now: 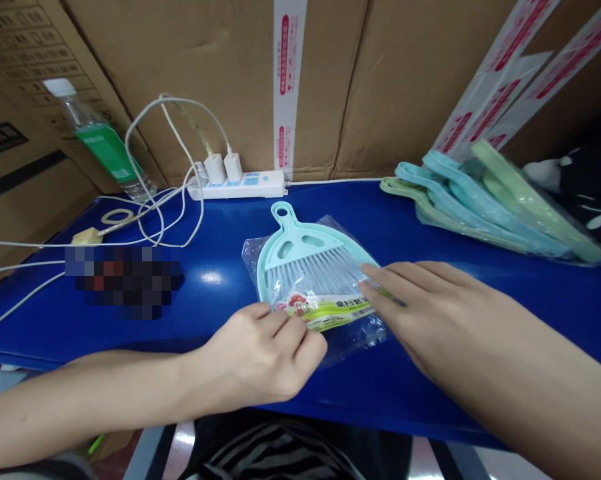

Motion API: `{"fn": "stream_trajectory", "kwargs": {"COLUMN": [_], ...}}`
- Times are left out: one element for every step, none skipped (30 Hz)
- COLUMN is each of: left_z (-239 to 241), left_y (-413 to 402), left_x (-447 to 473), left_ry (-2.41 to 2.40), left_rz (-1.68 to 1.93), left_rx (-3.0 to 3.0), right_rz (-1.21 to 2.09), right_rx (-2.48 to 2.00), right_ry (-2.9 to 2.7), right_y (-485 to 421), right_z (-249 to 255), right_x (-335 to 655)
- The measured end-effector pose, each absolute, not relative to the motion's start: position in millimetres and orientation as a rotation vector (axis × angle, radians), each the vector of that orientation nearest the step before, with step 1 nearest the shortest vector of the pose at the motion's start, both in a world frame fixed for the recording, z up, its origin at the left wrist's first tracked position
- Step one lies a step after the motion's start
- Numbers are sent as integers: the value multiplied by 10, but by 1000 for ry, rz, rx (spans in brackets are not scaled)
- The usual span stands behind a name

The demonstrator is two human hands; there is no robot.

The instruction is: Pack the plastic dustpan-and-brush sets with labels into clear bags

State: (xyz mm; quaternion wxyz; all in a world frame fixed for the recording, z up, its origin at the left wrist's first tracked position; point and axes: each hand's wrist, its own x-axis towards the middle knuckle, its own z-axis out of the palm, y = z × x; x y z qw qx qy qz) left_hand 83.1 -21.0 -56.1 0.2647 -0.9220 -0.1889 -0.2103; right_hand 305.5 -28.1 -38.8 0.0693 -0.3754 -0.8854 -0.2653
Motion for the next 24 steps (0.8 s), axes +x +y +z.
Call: {"fn": "stream_trajectory", "kwargs": {"left_z": [-561, -562, -563, -565, -566, -568, -569, -571, -571, -572, -572, -572, -572, -572, -573, -573, -574, -575, -575, -573, -570, -566, -560, -554], "left_y": [-211, -212, -212, -212, -211, -209, -208, -206, -205, -204, -204, -204, -204, -204, -204, -204, -204, -204, -204, -205, -206, -207, -209, -210], "left_x": [832, 832, 832, 830, 828, 825, 821, 818, 815, 814, 813, 814, 815, 817, 819, 821, 823, 824, 825, 826, 827, 827, 829, 830], "left_ry": [-511, -511, -509, -506, -504, -500, -498, -496, -500, -504, -504, -502, -500, -497, -494, -493, -495, -496, -497, -497, -498, -499, -498, -498], "left_rz": [-569, -568, -567, -567, -568, -569, -568, -566, -563, -558, -557, -557, -561, -565, -569, -570, -569, -568, -567, -566, -568, -569, -572, -572], "left_rx": [-2491, -2493, -2497, -2502, -2507, -2510, -2512, -2512, -2512, -2512, -2512, -2513, -2512, -2511, -2509, -2508, -2507, -2506, -2507, -2509, -2512, -2513, -2514, -2514], "right_rz": [-791, -782, -767, -749, -730, -722, -716, -719, -723, -724, -723, -721, -710, -695, -672, -641, -607, -571, -555, -549, -552, -565, -577, -593], "right_rx": [-1141, -1153, -1157, -1155, -1151, -1145, -1144, -1140, -1131, -1118, -1106, -1097, -1094, -1100, -1118, -1141, -1162, -1179, -1186, -1186, -1179, -1170, -1163, -1160], "right_ry": [-2661, -2659, -2663, -2672, -2686, -2692, -2703, -2707, -2704, -2700, -2699, -2699, -2709, -2712, -2719, -2723, -2721, -2730, -2730, -2734, -2740, -2736, -2735, -2725], "right_y": [-282, -287, -293, -301, -309, -317, -322, -325, -326, -325, -323, -321, -318, -316, -315, -315, -316, -317, -316, -314, -309, -302, -293, -283], "right_z": [-376, -364, -354, -345, -337, -329, -323, -316, -310, -306, -302, -301, -301, -303, -306, -310, -312, -313, -312, -309, -305, -301, -297, -293], "right_x": [3059, 3064, 3070, 3076, 3082, 3089, 3096, 3102, 3109, 3115, 3120, 3125, 3130, 3133, 3136, 3139, 3142, 3146, 3150, 3154, 3157, 3160, 3160, 3159]}}
